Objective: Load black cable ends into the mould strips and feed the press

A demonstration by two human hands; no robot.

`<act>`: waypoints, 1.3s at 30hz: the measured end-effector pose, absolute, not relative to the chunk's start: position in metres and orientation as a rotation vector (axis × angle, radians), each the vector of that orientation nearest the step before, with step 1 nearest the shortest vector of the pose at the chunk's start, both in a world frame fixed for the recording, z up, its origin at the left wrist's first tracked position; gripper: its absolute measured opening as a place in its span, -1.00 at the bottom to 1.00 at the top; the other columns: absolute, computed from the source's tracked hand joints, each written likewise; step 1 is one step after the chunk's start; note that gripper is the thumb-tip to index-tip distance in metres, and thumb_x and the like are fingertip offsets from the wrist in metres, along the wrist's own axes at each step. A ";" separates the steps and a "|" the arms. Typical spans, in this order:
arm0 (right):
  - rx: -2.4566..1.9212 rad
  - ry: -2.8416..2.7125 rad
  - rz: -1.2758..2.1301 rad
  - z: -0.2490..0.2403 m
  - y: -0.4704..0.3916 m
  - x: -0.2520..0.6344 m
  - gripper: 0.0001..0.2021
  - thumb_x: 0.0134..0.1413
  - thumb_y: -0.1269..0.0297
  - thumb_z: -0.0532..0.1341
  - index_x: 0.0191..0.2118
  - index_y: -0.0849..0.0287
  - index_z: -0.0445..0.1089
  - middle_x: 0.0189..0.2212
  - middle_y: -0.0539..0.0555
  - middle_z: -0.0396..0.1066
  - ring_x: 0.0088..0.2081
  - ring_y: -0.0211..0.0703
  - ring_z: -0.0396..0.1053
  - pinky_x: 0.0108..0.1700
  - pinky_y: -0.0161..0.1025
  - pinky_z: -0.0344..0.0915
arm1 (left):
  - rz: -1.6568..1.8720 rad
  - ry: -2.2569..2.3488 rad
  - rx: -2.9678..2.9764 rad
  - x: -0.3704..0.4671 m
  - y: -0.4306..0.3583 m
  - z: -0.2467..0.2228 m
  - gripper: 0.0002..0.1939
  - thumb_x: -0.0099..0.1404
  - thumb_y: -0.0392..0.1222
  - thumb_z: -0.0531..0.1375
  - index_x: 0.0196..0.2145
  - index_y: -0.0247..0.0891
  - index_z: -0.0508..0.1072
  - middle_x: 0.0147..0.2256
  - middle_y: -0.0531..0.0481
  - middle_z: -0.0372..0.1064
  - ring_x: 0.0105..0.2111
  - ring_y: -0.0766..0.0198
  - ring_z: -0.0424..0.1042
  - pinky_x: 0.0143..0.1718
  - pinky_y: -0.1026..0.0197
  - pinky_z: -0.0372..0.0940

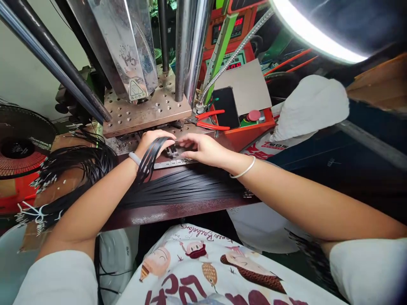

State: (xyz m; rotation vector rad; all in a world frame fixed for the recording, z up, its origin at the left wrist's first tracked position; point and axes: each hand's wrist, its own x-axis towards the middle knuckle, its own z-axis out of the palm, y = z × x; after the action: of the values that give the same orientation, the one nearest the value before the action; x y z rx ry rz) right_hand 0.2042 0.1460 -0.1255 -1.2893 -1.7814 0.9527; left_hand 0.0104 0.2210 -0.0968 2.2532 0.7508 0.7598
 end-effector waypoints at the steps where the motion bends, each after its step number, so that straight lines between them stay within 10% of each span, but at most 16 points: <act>1: -1.265 -1.690 1.034 -0.125 0.148 0.201 -0.72 -0.17 0.30 0.34 -0.24 0.23 0.49 -0.34 0.06 0.50 -0.32 -0.16 0.41 -0.26 -0.23 0.34 | 0.780 0.731 2.210 0.011 0.219 -0.096 -0.80 0.20 -0.15 0.24 -0.30 -0.31 0.60 -0.30 -0.10 0.56 -0.30 0.21 0.52 -0.17 0.22 0.38; 12: -1.204 -1.415 1.266 -0.122 0.141 0.195 -0.71 -0.16 0.06 0.35 -0.51 0.22 0.45 -0.54 0.02 0.44 -0.47 -0.21 0.35 -0.37 -0.28 0.26 | 0.736 0.701 2.352 0.010 0.200 -0.079 -0.74 0.26 -0.09 0.20 -0.28 -0.34 0.57 -0.29 -0.07 0.56 -0.30 0.24 0.53 -0.21 0.30 0.35; 22: -1.264 -2.060 0.163 -0.114 0.122 0.214 -0.79 0.16 0.32 0.11 -0.39 0.20 0.47 -0.49 0.14 0.42 -0.39 -0.10 0.32 -0.28 -0.18 0.26 | 0.647 0.695 2.758 0.008 0.185 -0.080 -0.80 0.32 -0.29 0.11 -0.25 -0.27 0.54 -0.31 -0.05 0.55 -0.34 0.25 0.52 -0.27 0.31 0.32; 39: -1.238 -1.850 0.567 -0.132 0.112 0.208 -0.84 0.08 0.33 0.19 -0.44 0.16 0.50 -0.45 0.10 0.51 -0.40 -0.14 0.41 -0.29 -0.21 0.32 | 0.696 0.693 2.585 0.005 0.170 -0.103 -0.75 0.18 -0.47 0.10 -0.32 -0.28 0.55 -0.37 -0.03 0.55 -0.38 0.28 0.51 -0.29 0.31 0.33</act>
State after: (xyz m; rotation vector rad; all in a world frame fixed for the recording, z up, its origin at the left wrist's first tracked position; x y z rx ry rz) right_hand 0.2080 0.1118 -0.1317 -1.2383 -1.8501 0.5671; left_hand 0.0048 0.1696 -0.1028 2.5848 0.6928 0.6965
